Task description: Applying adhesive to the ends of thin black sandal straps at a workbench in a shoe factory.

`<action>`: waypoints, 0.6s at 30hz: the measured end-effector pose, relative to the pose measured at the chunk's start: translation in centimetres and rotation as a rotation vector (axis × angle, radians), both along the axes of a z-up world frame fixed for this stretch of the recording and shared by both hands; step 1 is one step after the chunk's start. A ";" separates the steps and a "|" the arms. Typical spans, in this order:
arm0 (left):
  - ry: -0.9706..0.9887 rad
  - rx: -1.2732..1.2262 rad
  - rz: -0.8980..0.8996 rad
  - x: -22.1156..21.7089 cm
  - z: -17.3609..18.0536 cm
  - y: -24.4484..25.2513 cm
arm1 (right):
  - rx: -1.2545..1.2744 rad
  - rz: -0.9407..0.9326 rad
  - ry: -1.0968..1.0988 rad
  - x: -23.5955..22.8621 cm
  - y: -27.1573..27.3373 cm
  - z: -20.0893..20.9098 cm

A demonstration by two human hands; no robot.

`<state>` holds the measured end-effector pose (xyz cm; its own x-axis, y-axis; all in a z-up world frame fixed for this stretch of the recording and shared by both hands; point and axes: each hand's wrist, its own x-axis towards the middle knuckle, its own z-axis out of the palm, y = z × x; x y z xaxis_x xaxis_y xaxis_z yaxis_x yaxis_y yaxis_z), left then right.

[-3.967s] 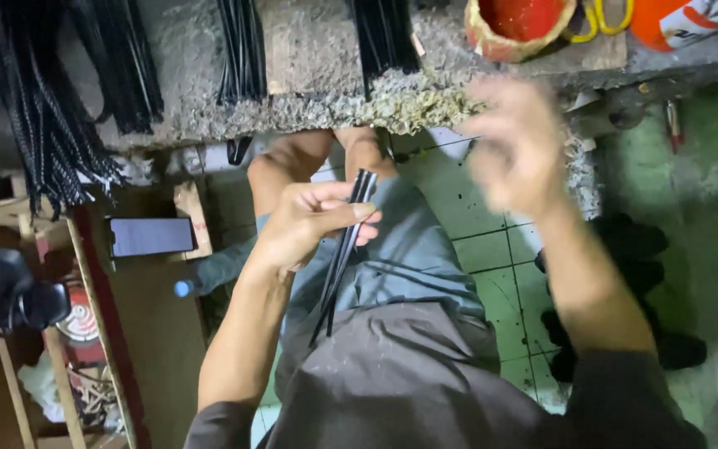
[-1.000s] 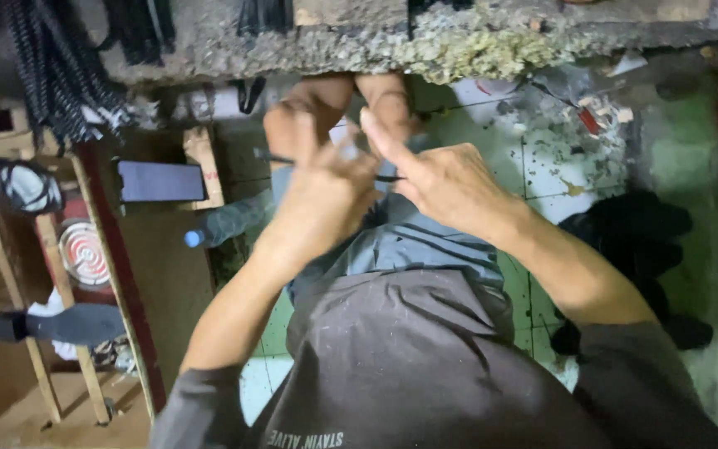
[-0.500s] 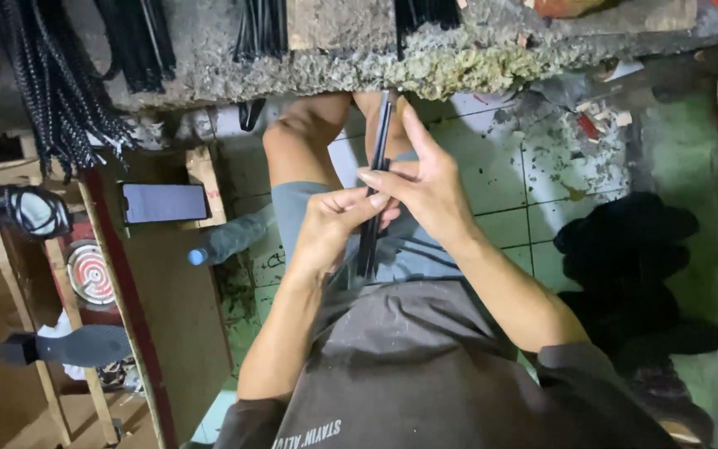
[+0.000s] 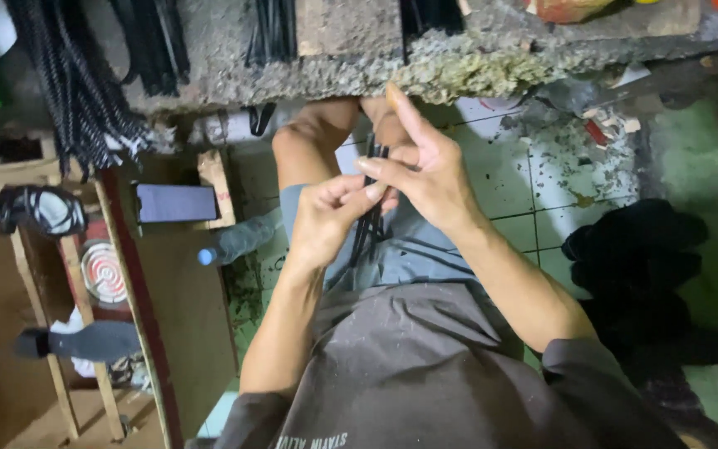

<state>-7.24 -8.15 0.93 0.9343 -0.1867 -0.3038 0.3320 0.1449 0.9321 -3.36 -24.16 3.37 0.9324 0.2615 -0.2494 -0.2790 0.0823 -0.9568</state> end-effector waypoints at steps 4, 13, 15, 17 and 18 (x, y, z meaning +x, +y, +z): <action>-0.037 -0.122 -0.097 0.5 1.4 0.5 | -0.079 -0.032 -0.478 -0.2 -1.3 -3.9; -0.003 -0.167 -0.087 0.0 0.8 0.2 | -0.272 0.077 -0.744 -0.5 -2.1 -3.5; -0.007 -0.133 -0.090 0.0 0.3 0.1 | -0.284 0.087 -0.840 -0.4 -2.4 -4.1; 0.018 -0.075 -0.051 -0.1 0.8 0.0 | -0.181 0.035 -0.625 -0.5 -1.7 -3.3; 0.044 -0.021 -0.018 0.0 1.0 -0.2 | -0.084 -0.018 -0.407 -0.6 -1.5 -2.9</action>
